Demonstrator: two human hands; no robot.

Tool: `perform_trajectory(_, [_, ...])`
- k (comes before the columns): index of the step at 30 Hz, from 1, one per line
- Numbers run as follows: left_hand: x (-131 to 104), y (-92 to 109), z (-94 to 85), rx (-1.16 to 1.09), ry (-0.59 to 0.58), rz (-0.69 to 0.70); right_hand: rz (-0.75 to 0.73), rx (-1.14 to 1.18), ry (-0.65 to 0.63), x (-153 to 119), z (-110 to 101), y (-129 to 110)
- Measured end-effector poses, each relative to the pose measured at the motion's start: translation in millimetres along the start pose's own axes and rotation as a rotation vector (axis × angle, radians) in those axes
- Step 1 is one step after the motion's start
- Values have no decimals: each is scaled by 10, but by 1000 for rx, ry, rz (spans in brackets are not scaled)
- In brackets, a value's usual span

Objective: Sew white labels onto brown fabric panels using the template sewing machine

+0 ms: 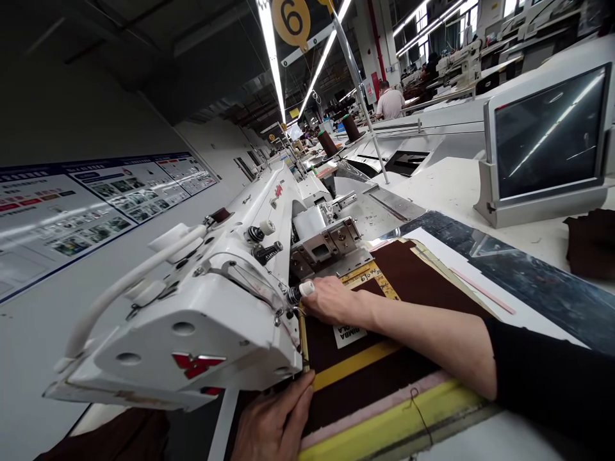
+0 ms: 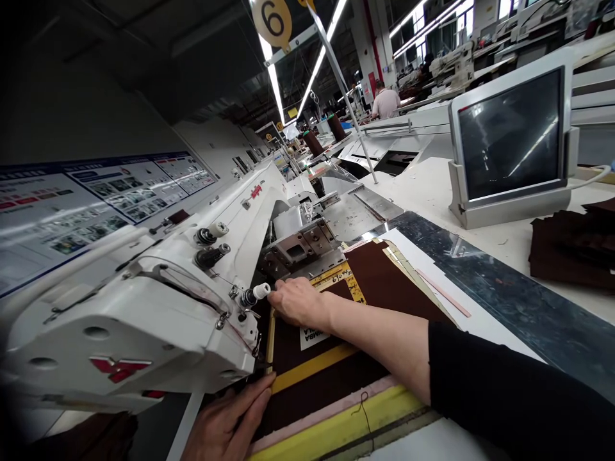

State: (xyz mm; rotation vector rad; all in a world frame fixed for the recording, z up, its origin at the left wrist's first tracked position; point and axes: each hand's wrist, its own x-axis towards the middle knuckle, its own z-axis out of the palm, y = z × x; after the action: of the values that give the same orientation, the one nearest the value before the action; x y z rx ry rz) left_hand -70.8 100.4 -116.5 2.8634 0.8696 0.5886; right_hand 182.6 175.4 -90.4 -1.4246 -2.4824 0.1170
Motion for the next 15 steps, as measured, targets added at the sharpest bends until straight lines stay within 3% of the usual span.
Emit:
perform_trajectory(7, [-21, -26, 10, -15, 7, 0, -34, -10, -48, -11, -88, 50])
perform_trajectory(15, [-14, 14, -12, -1, 8, 8, -22, -11, -7, 14, 26, 28])
